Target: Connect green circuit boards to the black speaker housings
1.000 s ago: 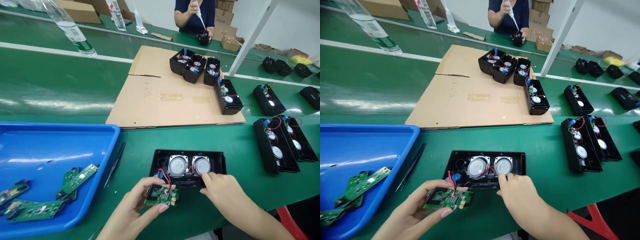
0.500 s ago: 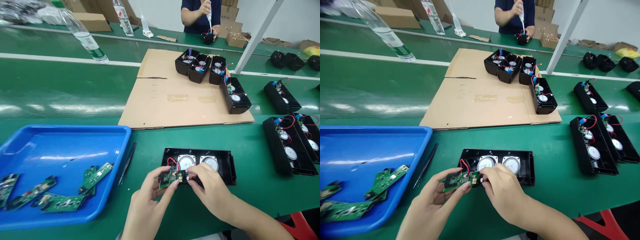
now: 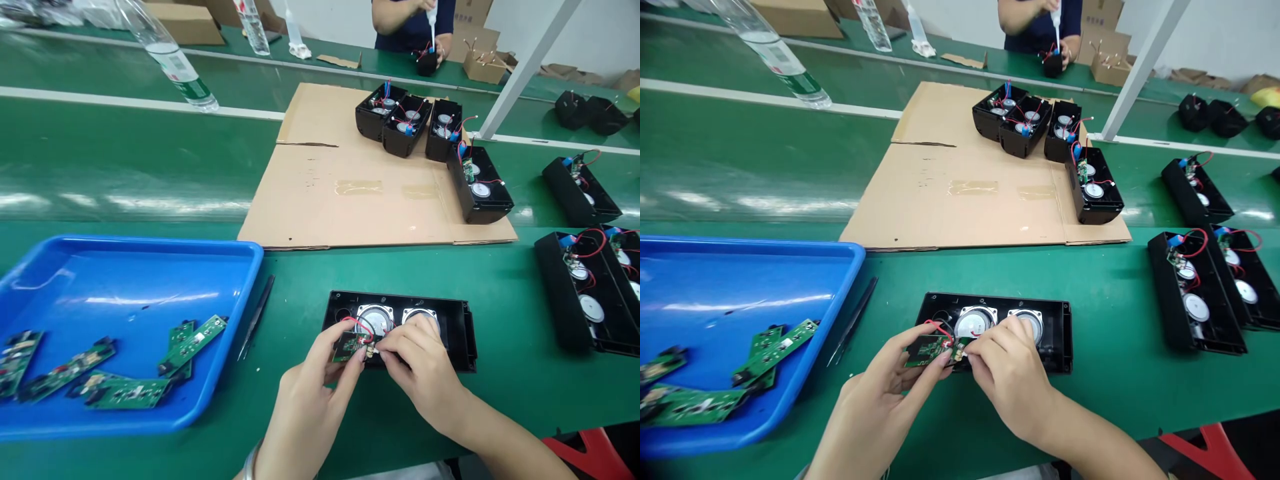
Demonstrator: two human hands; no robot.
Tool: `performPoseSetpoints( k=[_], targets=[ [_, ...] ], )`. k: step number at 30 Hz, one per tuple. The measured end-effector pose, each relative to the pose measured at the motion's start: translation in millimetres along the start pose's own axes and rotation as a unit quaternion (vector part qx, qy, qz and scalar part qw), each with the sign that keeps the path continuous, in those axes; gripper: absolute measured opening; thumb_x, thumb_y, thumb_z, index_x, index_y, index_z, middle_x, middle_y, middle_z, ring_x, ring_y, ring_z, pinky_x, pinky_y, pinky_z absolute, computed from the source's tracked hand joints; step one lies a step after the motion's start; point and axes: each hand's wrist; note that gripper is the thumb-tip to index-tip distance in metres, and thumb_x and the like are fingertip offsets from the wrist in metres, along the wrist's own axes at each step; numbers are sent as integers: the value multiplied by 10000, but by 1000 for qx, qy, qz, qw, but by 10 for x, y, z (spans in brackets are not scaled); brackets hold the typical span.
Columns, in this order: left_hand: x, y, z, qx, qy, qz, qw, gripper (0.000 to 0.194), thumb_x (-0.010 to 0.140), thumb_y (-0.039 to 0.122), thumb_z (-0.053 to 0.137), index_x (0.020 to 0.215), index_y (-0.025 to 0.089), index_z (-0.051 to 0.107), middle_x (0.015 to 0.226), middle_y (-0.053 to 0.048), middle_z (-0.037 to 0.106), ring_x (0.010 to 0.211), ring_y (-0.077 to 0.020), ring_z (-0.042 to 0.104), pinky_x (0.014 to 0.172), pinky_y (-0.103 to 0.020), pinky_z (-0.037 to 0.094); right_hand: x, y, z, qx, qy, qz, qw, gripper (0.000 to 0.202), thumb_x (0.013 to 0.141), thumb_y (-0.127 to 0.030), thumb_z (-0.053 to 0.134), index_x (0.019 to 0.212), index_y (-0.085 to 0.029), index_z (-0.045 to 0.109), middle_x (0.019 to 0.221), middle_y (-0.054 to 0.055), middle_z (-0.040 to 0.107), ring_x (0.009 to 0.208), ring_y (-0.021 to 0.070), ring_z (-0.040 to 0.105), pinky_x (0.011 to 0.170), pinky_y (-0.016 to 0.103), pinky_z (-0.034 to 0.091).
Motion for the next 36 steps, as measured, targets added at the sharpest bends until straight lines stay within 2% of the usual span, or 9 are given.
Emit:
performPoseSetpoints(
  k=[4, 11, 18, 24, 28, 32, 36],
  targets=[
    [-24, -6, 30, -10, 3, 7, 1000, 214, 787, 255, 577, 999, 229, 583, 861, 1, 740, 664, -156, 718, 601, -192, 586, -10, 23, 15, 0, 2, 21, 1000, 115, 887, -135, 499, 810, -174, 575, 753, -4, 624, 707, 133, 479, 660, 304, 345],
    [-53, 19, 40, 0, 2, 14, 1000, 149, 790, 281, 567, 925, 224, 590, 813, -9, 724, 627, -167, 710, 552, -215, 584, -35, 30, 38, -5, 50, 10, 999, 134, 886, -124, 489, 806, -173, 586, 744, 0, 632, 710, 133, 478, 669, 307, 366],
    [-67, 1, 48, 6, -3, 10, 1000, 169, 790, 295, 565, 937, 217, 594, 858, -33, 721, 685, -179, 711, 602, -242, 593, -25, 25, 16, -5, 42, 7, 999, 141, 883, -129, 491, 798, -179, 592, 736, 1, 638, 696, 133, 483, 657, 303, 381],
    [-44, -4, 135, -2, -2, 36, 999, 100, 797, 267, 543, 864, 215, 595, 836, -33, 730, 661, -172, 710, 607, -245, 590, -41, 1, 38, -9, 42, 4, 999, 136, 886, -138, 486, 797, -171, 583, 732, 8, 625, 688, 132, 501, 654, 301, 396],
    [-26, 35, 126, -42, 3, 3, 999, 78, 789, 255, 556, 856, 217, 568, 795, -10, 722, 605, -156, 706, 545, -208, 579, -52, -5, 43, -12, 71, 4, 997, 124, 872, -110, 489, 826, -171, 587, 754, 13, 638, 703, 140, 496, 653, 303, 405],
    [-16, 63, 95, -58, -11, -34, 998, 84, 778, 273, 557, 839, 216, 567, 794, -8, 715, 610, -164, 705, 548, -230, 592, -49, -4, 37, -13, 77, 16, 997, 143, 870, -120, 484, 818, -176, 604, 744, 19, 647, 696, 143, 513, 644, 309, 417],
    [-22, 36, 98, -70, -15, -34, 997, 89, 773, 274, 559, 840, 217, 573, 783, -3, 707, 624, -162, 702, 567, -238, 600, -47, -6, 39, -15, 74, 27, 997, 162, 862, -123, 476, 798, -177, 615, 729, 26, 646, 687, 149, 523, 631, 314, 430]
  ],
)
Point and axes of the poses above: each hand's wrist, its own x-axis towards the middle knuckle, its own z-axis out of the palm, y = z × x
